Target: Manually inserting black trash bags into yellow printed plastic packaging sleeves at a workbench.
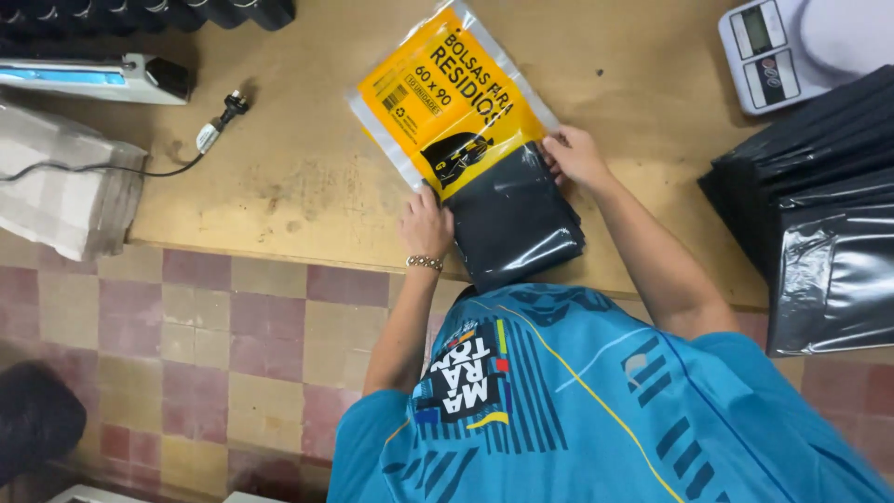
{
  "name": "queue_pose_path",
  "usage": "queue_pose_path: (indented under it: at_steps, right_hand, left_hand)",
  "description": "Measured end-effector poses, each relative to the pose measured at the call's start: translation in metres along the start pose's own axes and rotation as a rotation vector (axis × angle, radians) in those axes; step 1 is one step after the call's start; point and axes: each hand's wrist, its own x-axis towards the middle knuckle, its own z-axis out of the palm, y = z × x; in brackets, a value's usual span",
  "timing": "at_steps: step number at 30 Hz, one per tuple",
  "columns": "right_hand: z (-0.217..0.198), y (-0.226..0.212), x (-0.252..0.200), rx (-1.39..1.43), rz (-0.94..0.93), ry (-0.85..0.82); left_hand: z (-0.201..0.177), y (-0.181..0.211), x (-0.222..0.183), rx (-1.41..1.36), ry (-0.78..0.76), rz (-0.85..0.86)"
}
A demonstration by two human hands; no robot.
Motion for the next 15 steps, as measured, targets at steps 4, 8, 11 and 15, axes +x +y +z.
queue_pose_path:
  at_steps: [4,8,11,15]
  right_hand:
    - [-0.011,-0.010,-0.031,-0.101,-0.059,-0.065]
    - [-0.027,0.001,-0.094,-0.743,-0.208,-0.137]
    - [-0.028,0.004,-0.147,-0.717,-0.043,-0.250]
    - [-0.019,0.033,-0.155,-0.212,0.075,-0.273]
  left_hand:
    - [0.018,-0.019,-0.027,-0.003,-0.004,0.120]
    - [-0.024,-0.024,-0.064,-0.210,-0.132,0.306]
    - [-0.001,-0.030,-0.113,-0.333,-0.356,0.390]
    - [-0.032,-0.042,-0.101,-0.316,-0.166,0.466]
